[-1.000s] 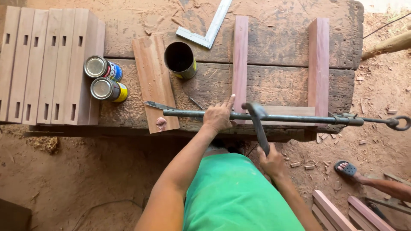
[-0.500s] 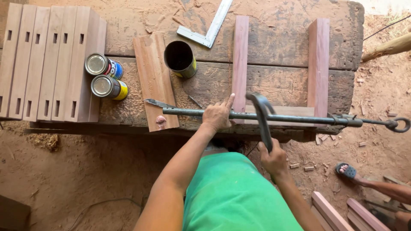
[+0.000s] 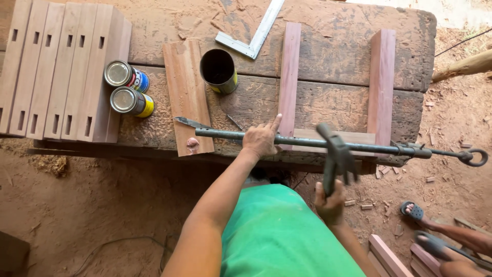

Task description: The person assembles a small wooden frame by aligning three pieces on a workbench, clamping them with a metal bar clamp, and hammering nails into the joints. They briefly remove the clamp, pick up a circular saw, then reposition the frame and continue hammering.

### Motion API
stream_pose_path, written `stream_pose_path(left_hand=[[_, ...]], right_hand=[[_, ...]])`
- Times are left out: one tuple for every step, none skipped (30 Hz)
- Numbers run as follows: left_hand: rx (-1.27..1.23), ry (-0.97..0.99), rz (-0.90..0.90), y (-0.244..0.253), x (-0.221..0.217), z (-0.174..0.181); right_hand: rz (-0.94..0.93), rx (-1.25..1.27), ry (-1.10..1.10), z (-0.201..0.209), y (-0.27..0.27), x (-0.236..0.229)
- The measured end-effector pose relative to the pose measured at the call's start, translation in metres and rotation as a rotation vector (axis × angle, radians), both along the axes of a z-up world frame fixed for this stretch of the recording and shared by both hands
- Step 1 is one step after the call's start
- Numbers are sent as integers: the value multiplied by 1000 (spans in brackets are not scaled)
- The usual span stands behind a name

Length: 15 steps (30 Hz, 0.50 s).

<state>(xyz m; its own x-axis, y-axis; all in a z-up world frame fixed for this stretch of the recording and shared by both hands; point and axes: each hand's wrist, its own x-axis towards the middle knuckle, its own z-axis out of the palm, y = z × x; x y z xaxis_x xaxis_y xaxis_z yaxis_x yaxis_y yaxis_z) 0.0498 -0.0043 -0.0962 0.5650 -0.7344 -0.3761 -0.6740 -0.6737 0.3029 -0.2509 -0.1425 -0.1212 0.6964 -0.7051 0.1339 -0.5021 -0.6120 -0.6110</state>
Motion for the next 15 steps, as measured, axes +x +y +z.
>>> stream_pose_path(left_hand=[[-2, -2, -5, 1, 0, 0], [-2, 16, -4, 1, 0, 0], [1, 33, 2, 3, -1, 0], [2, 30, 3, 1, 1, 0], [6, 14, -1, 1, 0, -1], [11, -2, -4, 0, 0, -1], [9, -3, -3, 0, 0, 0], [15, -11, -3, 0, 1, 1], [22, -17, 1, 0, 0, 3], [20, -17, 7, 0, 0, -1], [14, -9, 1, 1, 0, -4], [8, -2, -5, 1, 0, -8], [4, -3, -7, 0, -1, -7], [-1, -6, -12, 0, -2, -5], [-2, -10, -10, 2, -1, -3]], right_hand=[[-5, -2, -2, -3, -1, 8], [46, 149, 211, -6, -2, 15], [100, 303, 424, -10, -4, 24], [102, 303, 422, 16, -1, 38], [52, 293, 355, 42, 4, 50], [2, 281, 288, 69, 9, 63], [3, 279, 287, 56, 8, 49], [-14, 169, 144, 42, 7, 34], [-28, 60, 3, 30, 6, 19], [-23, 58, 3, 27, 7, 19], [-47, 170, 171, 25, 9, 19], [-73, 281, 339, 23, 12, 18], [-76, 277, 338, 31, 4, 26], [-27, 283, 404, 39, -3, 35], [32, 291, 469, 47, -10, 47]])
